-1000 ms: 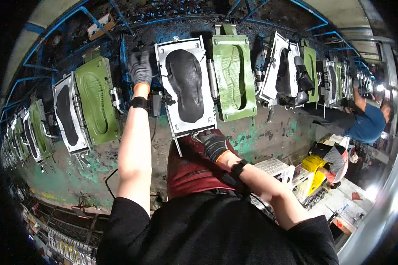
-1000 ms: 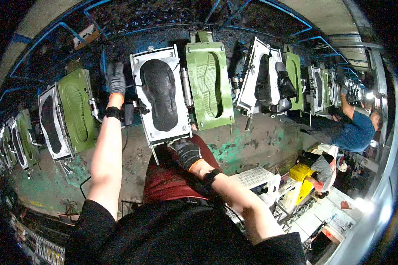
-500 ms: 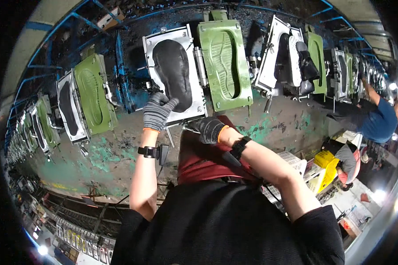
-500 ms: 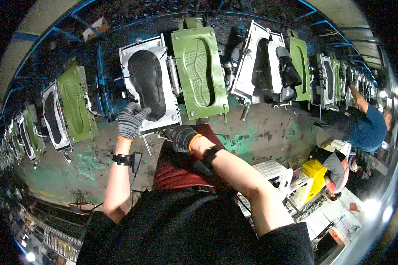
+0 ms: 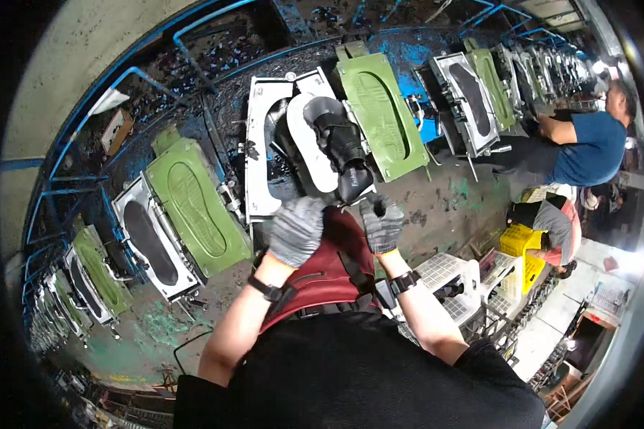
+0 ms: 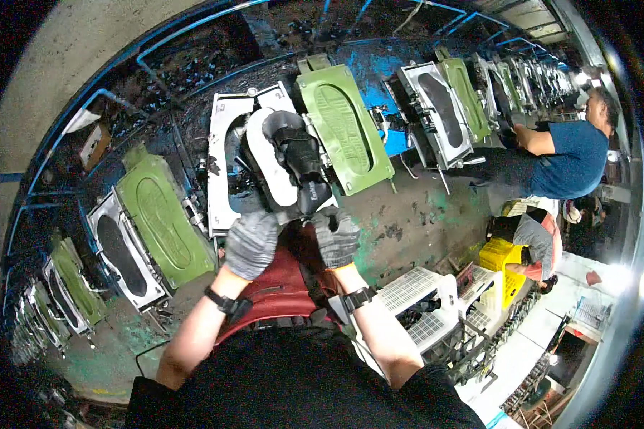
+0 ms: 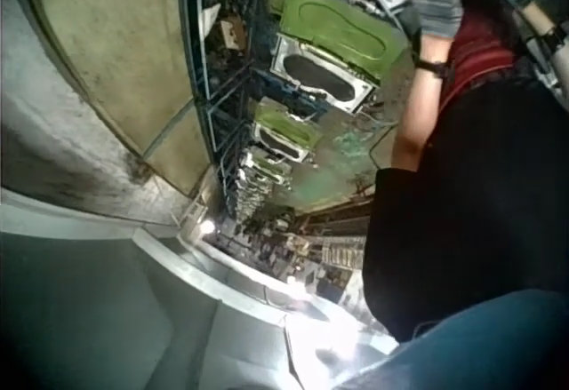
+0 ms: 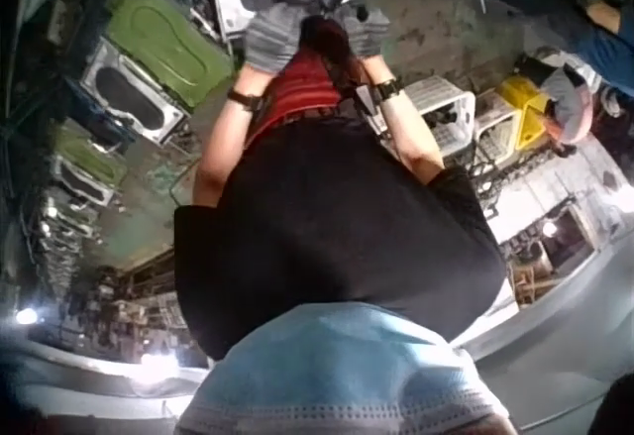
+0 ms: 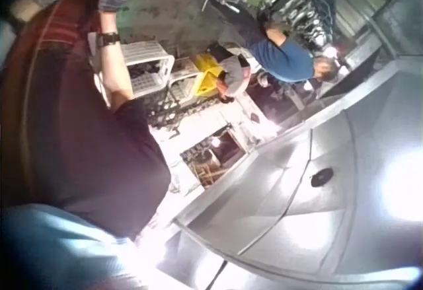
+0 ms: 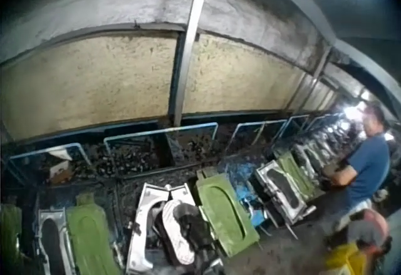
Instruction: Operating a footwear molding machine by placing shoe components into the mold and retrieving them.
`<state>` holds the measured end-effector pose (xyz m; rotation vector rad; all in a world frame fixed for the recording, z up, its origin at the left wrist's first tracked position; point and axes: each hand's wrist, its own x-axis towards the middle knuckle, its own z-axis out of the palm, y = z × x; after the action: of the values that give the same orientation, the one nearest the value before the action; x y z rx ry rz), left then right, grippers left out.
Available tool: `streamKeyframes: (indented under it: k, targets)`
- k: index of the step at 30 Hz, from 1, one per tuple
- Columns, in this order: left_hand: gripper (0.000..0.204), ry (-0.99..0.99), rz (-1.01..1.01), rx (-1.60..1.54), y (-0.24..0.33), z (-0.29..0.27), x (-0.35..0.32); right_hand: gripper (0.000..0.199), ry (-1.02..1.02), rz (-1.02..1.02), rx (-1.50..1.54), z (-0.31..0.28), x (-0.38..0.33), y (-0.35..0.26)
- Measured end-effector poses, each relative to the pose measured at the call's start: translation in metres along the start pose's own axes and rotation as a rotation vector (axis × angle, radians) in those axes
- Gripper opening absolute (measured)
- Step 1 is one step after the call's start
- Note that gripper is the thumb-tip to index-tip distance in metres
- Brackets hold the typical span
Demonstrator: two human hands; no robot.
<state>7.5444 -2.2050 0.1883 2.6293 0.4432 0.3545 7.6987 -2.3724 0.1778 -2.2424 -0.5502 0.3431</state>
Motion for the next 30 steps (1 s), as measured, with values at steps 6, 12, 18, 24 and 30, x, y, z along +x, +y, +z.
streamKeyframes:
  k: [6,12,18,24,30]
  targets:
    - [0.073,0.385,-0.552,-0.067,0.029,0.082,0.158,0.068,-0.484,0.117,-0.395,-0.002,0.137,0.024]
    - [0.067,0.232,-0.468,-0.568,-0.023,0.100,0.181,0.024,-0.274,0.556,0.580,0.007,0.199,0.030]
    - [0.078,0.461,-0.765,-0.836,-0.141,0.121,0.122,0.037,-0.322,-0.442,0.158,0.001,0.223,-0.055]
    - [0.071,0.379,-1.094,-1.135,-0.067,0.099,0.131,0.028,-0.500,-0.778,-0.475,0.038,0.303,-0.060]
    - [0.056,-0.467,-0.773,-0.317,-0.028,0.070,-0.002,0.024,-1.241,-1.017,-0.330,0.125,0.177,-0.066]
